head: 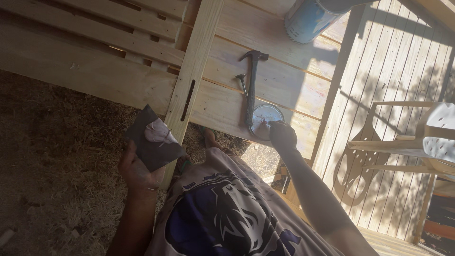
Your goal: The person sands wooden slats of a headboard by hand with sandpaper and applies pink wood filler to gaps using a scraper.
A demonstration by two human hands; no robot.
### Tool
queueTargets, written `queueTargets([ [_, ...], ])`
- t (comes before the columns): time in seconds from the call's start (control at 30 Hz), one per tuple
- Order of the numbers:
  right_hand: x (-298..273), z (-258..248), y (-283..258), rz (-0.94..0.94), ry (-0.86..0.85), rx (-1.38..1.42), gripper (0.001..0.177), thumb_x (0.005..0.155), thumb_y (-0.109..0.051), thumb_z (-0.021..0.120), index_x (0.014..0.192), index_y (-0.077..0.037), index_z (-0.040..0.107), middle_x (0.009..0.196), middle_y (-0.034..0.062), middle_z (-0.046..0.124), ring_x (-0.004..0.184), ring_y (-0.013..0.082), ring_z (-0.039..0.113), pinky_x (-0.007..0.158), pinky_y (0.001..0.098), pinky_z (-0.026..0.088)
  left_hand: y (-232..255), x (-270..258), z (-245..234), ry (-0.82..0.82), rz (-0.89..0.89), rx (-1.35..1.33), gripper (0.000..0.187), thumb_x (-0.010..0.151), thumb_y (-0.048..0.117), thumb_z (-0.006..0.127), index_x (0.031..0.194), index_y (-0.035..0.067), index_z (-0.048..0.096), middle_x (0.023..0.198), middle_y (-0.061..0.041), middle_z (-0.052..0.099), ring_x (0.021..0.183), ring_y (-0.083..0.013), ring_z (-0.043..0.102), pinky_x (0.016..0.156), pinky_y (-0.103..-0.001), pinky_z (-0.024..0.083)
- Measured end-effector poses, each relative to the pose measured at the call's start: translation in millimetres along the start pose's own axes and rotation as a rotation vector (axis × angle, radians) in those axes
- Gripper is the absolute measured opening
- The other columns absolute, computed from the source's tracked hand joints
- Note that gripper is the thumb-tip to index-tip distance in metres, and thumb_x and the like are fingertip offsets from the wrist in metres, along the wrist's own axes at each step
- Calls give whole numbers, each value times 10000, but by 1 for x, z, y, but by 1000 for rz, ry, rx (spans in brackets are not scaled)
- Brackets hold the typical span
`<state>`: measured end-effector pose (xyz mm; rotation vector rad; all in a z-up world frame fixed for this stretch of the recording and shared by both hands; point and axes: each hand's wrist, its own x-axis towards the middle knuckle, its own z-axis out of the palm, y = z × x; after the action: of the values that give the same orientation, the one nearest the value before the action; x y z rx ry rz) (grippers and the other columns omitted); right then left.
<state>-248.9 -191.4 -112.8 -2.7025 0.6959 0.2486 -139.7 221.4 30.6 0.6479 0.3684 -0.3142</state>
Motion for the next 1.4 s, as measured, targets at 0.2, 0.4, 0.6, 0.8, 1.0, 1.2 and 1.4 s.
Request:
queueTargets([
  [0.2, 3, 4, -7, 53, -89, -91, 267, 965, -153, 567, 1131, -199, 771, 1153, 45, 732, 1081, 283, 686, 951, 403, 534, 1, 2, -15, 14, 7, 25, 519, 1082, 358, 474, 1471, 15, 491, 1392, -110, 578, 1315, -254, 559, 1126, -451, 442],
  [0.4, -3, -1, -16, -42, -82, -132, 238, 934, -130, 586, 1061, -182, 780, 1134, 40, 736, 1100, 272, 678, 984, 382, 527, 0, 3, -28, 51, -11, -20, 511, 1086, 368, 487, 1455, 15, 512, 1378, -105, 590, 1294, -234, 566, 1107, -425, 454],
  [0.6, -3, -35, -18, -50, -289, -162, 215, 1003, -337, 655, 1107, -219, 800, 1081, 84, 751, 967, 316, 707, 880, 420, 548, -4, 0, -24, 81, 20, 21, 546, 1054, 364, 487, 1461, 1, 480, 1394, -115, 576, 1297, -237, 574, 1108, -426, 466],
  [0.8, -18, -96, -21, 201, -247, 834, 211, 870, -115, 733, 1053, -18, 776, 992, 95, 785, 815, 165, 749, 733, 352, 612, -20, 4, -22, -15, -32, 56, 543, 1052, 319, 439, 1477, -19, 432, 1402, -156, 558, 1295, -274, 562, 1124, -455, 444],
  [1.0, -74, -186, -121, -448, 90, 718, 160, 863, -44, 744, 1021, -21, 754, 1050, 81, 750, 949, 194, 731, 818, 319, 577, -66, 3, -28, -271, 36, 215, 449, 1098, 194, 478, 1453, -79, 444, 1377, -189, 564, 1251, -274, 591, 1073, -457, 475],
  [1.2, -93, -228, -230, -790, 415, 376, 201, 833, 9, 758, 1017, -73, 766, 955, 53, 688, 874, 227, 674, 742, 337, 570, -52, -15, 2, -516, 595, 890, 420, 1127, 161, 434, 1466, -88, 442, 1311, -244, 645, 1124, -267, 699, 935, -367, 588],
  [1.4, -111, -239, -267, -959, 431, 403, 310, 726, -83, 811, 1034, -83, 773, 963, 37, 647, 877, 227, 654, 756, 364, 569, -17, -35, 50, -553, 669, 901, 456, 1113, 141, 376, 1488, -118, 377, 1302, -241, 621, 1182, -287, 649, 997, -366, 537],
])
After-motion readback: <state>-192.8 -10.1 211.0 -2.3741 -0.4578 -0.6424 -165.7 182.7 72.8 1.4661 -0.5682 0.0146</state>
